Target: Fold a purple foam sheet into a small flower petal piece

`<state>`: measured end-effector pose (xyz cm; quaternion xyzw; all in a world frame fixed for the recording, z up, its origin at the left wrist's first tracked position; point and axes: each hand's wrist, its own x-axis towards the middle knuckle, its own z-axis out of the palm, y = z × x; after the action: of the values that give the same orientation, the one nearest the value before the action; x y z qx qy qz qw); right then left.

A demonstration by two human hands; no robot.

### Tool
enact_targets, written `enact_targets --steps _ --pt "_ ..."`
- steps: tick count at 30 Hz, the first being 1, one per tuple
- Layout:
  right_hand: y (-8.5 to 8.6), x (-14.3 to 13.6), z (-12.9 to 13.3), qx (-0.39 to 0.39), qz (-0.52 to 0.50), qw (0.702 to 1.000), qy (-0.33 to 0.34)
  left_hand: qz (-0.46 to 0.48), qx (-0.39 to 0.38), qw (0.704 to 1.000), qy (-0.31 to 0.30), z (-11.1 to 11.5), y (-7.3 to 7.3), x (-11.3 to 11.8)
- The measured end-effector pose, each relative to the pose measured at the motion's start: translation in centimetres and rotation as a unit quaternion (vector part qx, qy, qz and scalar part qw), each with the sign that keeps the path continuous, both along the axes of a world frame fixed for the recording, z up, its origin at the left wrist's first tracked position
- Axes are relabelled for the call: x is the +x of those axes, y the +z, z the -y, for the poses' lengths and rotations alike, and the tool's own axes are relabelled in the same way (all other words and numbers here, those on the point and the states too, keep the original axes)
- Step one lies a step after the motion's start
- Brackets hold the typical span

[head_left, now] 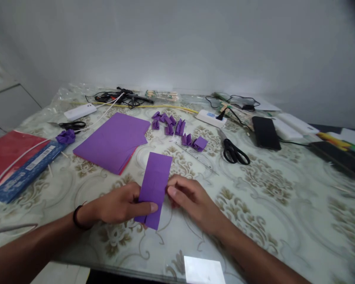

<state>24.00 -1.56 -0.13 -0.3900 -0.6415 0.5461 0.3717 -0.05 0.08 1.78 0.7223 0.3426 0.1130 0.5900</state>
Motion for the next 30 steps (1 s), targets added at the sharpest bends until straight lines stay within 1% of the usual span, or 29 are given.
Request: enact_targets --steps 1,3,6,8,10,12,15,17,21,23,25,30 --pt "0.1 -0.3 0.2 0.0 0.017 1.0 0.001 0.002 -0.03 1.0 -0.007 0.0 -0.3 0.1" --pt "0.2 -0.6 0.4 0.005 0.046 0.999 0.002 0.014 -0.054 0.998 -0.018 0.0 -0.7 0.4" --pt "0.5 -0.4 0.3 0.024 0.074 0.997 0.008 0.041 -0.037 0.998 0.028 -0.3 -0.9 0.5" --pt "0.6 -0.2 0.1 0.037 0.085 0.995 0.024 0.073 -0.046 0.994 0.069 -0.5 -0.8 0.4" --pt "0.7 -0.1 0.0 0.04 0.091 0.994 0.032 0.097 -0.056 0.989 0.096 -0.7 -0.7 0.3" --pt "0.7 -0.2 -0.1 0.029 0.089 0.995 0.015 0.082 -0.059 0.989 0.11 -0.6 -0.8 0.3" --pt "0.6 -0.3 -0.1 0.001 0.077 0.997 -0.02 0.018 -0.064 0.99 0.123 -0.5 -1.0 0.4" --pt "0.5 -0.3 -0.2 -0.008 0.077 0.997 -0.022 -0.001 -0.047 0.989 0.138 -0.5 -1.0 0.4" --pt "0.5 -0.2 -0.1 -0.007 0.095 0.995 0.01 0.062 0.043 0.982 0.173 -1.1 -0.5 -0.1" --pt "0.6 -0.2 -0.1 -0.008 0.104 0.994 0.024 0.051 0.061 0.983 0.163 -1.2 -0.2 -0.2" --pt "0.5 -0.2 -0.2 -0.009 0.109 0.994 0.026 0.014 0.072 0.988 0.135 -1.1 -0.2 -0.1" --pt "0.2 -0.4 -0.3 0.009 0.114 0.993 0.028 -0.048 0.114 0.987 0.107 -0.2 -0.5 0.6"
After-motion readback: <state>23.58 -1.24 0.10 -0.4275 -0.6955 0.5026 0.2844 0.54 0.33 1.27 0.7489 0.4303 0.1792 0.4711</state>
